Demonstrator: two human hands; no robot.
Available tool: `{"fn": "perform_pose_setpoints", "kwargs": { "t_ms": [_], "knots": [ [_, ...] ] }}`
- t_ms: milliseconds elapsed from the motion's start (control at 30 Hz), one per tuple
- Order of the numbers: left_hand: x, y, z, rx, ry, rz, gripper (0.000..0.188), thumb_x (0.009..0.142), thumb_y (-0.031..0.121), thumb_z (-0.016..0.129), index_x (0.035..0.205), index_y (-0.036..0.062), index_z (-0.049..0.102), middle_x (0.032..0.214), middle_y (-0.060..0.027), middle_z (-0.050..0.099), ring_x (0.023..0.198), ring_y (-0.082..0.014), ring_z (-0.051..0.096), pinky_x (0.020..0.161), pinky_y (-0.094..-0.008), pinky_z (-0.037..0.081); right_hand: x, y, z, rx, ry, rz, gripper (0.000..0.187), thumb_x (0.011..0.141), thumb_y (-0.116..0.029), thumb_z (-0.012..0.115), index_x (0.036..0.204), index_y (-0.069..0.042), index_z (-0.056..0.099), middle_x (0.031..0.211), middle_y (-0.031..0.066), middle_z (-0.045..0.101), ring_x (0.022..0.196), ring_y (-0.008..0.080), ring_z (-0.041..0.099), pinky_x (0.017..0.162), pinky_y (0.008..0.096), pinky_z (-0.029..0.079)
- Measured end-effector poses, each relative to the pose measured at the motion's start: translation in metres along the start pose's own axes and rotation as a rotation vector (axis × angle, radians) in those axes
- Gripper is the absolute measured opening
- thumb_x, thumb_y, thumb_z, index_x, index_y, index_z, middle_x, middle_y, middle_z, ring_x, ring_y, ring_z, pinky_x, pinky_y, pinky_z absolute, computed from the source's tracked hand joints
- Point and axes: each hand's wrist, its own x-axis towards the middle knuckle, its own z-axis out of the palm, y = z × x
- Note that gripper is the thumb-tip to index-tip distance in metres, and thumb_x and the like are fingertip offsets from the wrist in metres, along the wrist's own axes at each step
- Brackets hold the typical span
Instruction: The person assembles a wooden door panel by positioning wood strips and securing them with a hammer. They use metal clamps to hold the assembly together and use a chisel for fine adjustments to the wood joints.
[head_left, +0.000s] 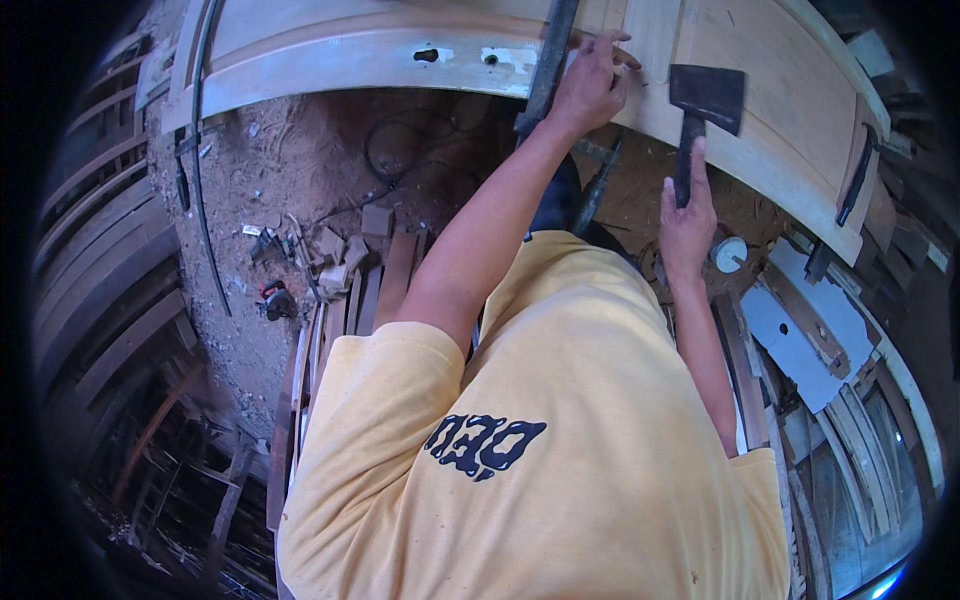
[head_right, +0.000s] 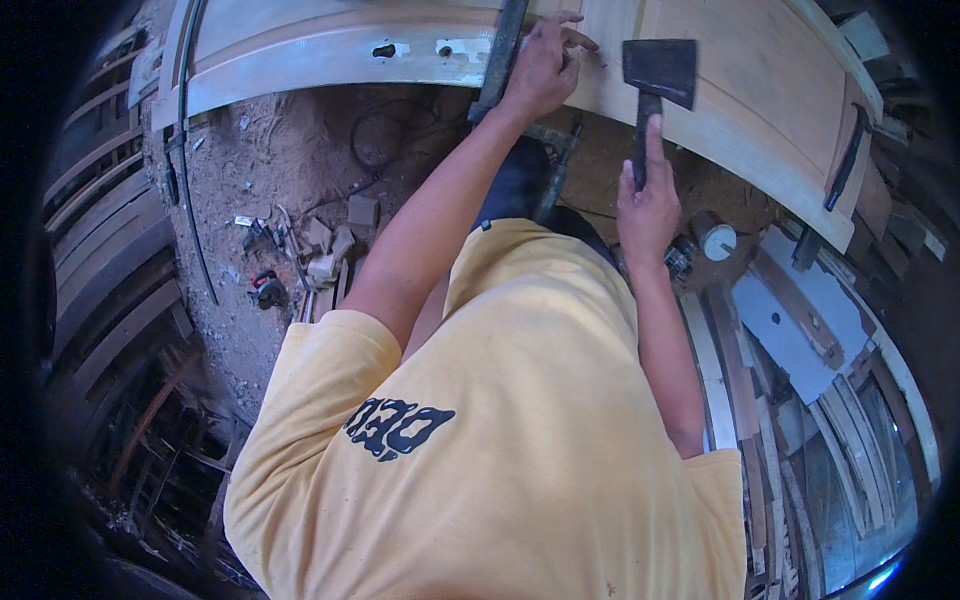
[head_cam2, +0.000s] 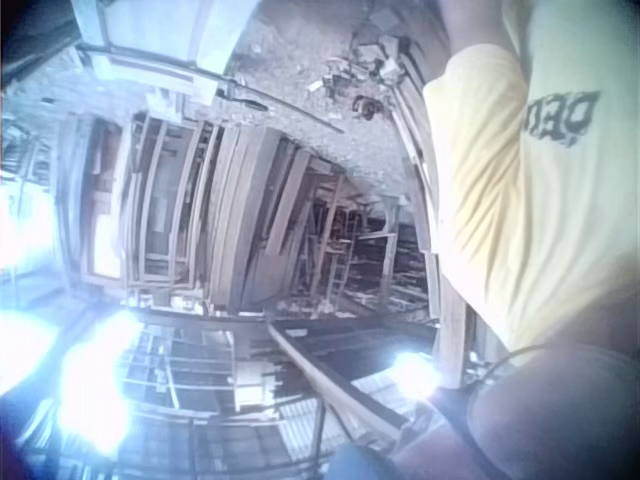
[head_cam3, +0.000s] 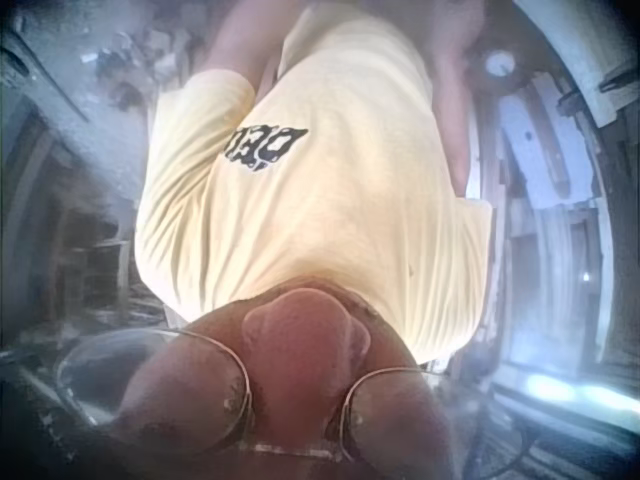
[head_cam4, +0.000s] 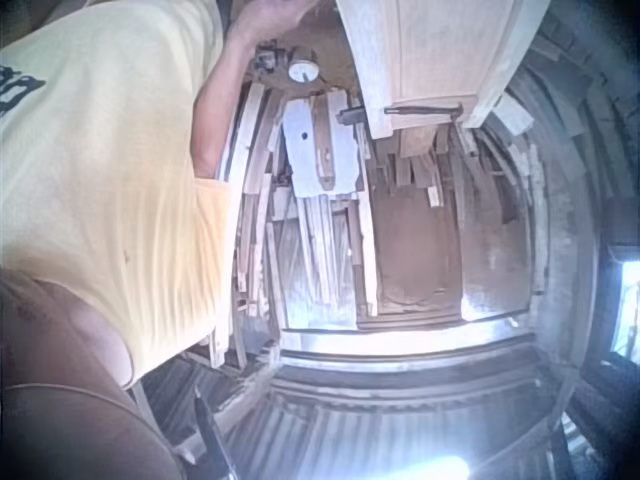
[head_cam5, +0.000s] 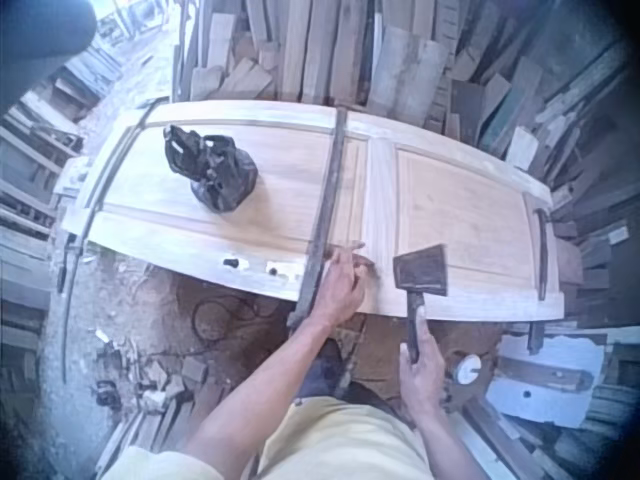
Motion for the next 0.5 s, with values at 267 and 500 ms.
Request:
{"fn": "perform_pose_setpoints", "kwargs": {
  "t_ms": [267, 500],
  "knots": [
    [-0.002, -0.004, 0.000, -0.034, -0.082, -0.015, 0.054, 0.085, -0.004, 0.059, 0.135, 0.0028, 0.042, 0.112, -0.0065, 0.078, 0.115, -0.0346, 0.066, 0.101, -0.0451, 0.050, 0.003, 0.004, -0.021, -0.043, -0.296, 0.267, 0.083, 0.099, -0.006, 0.069, 0.166, -0.038, 0.034, 0.131, 0.0202, 0.071, 0.072, 0.0287, 0.064, 0.073, 0.0425, 0.055],
    [0.000, 0.000, -0.001, -0.008, -0.194, -0.087, 0.053, 0.084, -0.002, 0.062, 0.134, 0.0044, 0.045, 0.113, -0.0034, 0.078, 0.109, -0.0295, 0.069, 0.097, -0.0425, 0.052, -0.005, 0.001, -0.031, 0.030, -0.179, 0.363, 0.082, 0.098, -0.005, 0.070, 0.167, -0.033, 0.035, 0.149, 0.0187, 0.063, 0.065, 0.0208, 0.053, 0.065, 0.0357, 0.053]
  ]
}}
